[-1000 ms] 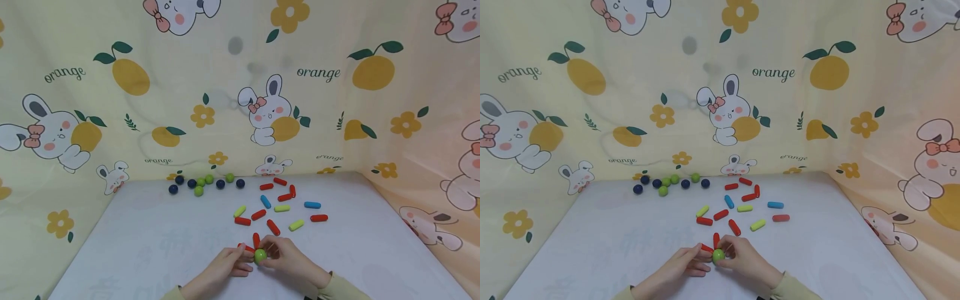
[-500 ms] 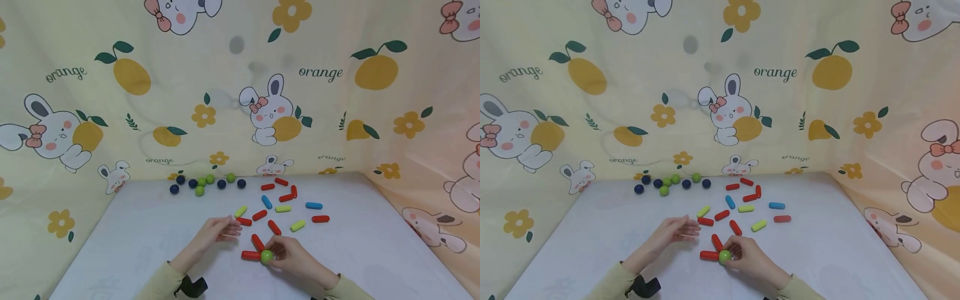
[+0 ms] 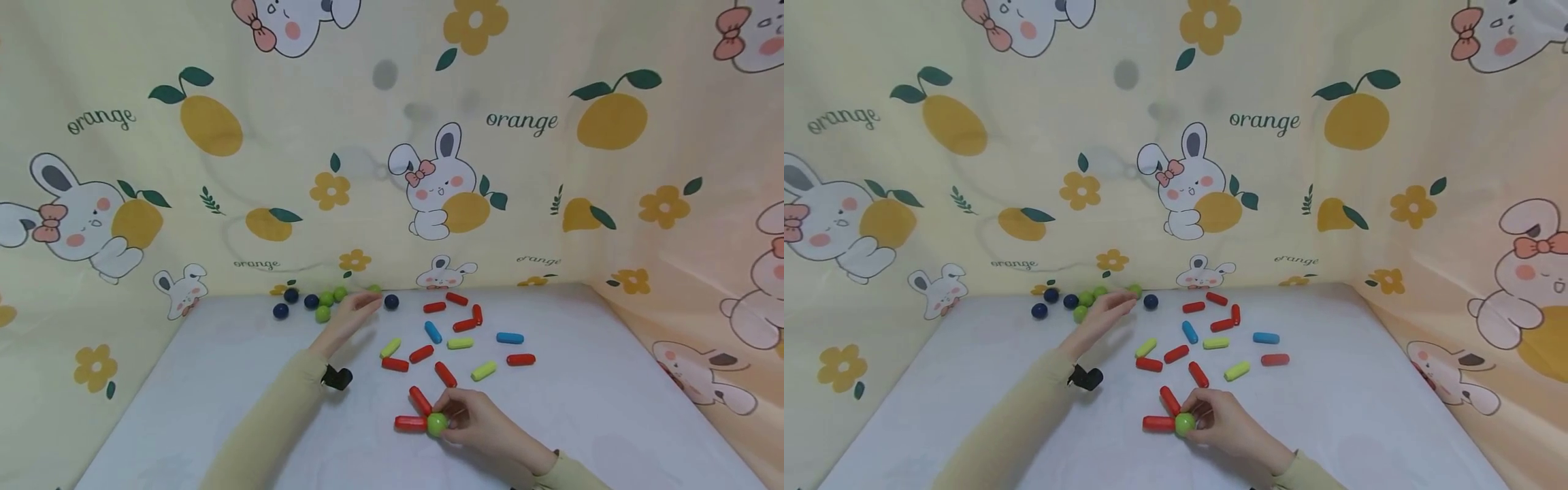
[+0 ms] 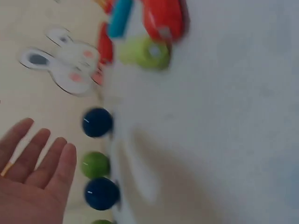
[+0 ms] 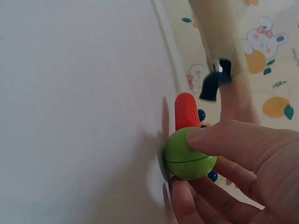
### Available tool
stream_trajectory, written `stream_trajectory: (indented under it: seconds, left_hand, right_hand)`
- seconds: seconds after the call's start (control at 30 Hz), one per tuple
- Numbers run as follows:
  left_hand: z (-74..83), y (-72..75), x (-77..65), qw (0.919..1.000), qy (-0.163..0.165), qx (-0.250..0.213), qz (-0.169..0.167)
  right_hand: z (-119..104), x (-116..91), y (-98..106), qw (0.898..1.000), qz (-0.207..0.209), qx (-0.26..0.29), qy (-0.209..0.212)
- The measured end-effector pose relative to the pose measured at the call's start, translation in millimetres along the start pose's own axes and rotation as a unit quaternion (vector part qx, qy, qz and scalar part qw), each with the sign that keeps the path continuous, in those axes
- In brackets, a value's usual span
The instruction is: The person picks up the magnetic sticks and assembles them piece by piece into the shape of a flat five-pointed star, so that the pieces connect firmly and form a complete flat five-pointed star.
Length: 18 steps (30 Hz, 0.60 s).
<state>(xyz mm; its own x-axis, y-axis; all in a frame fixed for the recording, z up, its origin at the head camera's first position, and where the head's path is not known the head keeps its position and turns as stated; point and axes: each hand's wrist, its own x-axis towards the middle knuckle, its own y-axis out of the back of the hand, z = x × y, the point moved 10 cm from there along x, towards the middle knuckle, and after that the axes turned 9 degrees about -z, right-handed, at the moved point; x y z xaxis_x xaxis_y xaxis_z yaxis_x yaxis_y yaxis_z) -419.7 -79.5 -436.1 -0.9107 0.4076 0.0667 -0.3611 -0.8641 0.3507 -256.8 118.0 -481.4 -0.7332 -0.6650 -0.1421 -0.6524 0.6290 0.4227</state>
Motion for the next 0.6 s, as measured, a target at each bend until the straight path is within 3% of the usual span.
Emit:
stream_trajectory:
  seconds: [0.1, 0.33, 0.6]
  left_hand:
    - [-8.5, -0.6, 13.4, 0.9997, 0.017, 0.016, 0.002]
    - [-22.1, -0.7, 36.6, 0.9981, 0.06, -0.015, 0.005]
    - [-26.1, -17.4, 55.3, 0.9979, 0.062, 0.002, -0.019]
  right_hand:
    - [1, -1, 1, 1.0, 0.002, 0.003, -0.001]
    - [5, -1, 2, 1.0, 0.009, 0.016, -0.009]
    - [6, -1, 2, 1.0, 0.005, 0.022, -0.008]
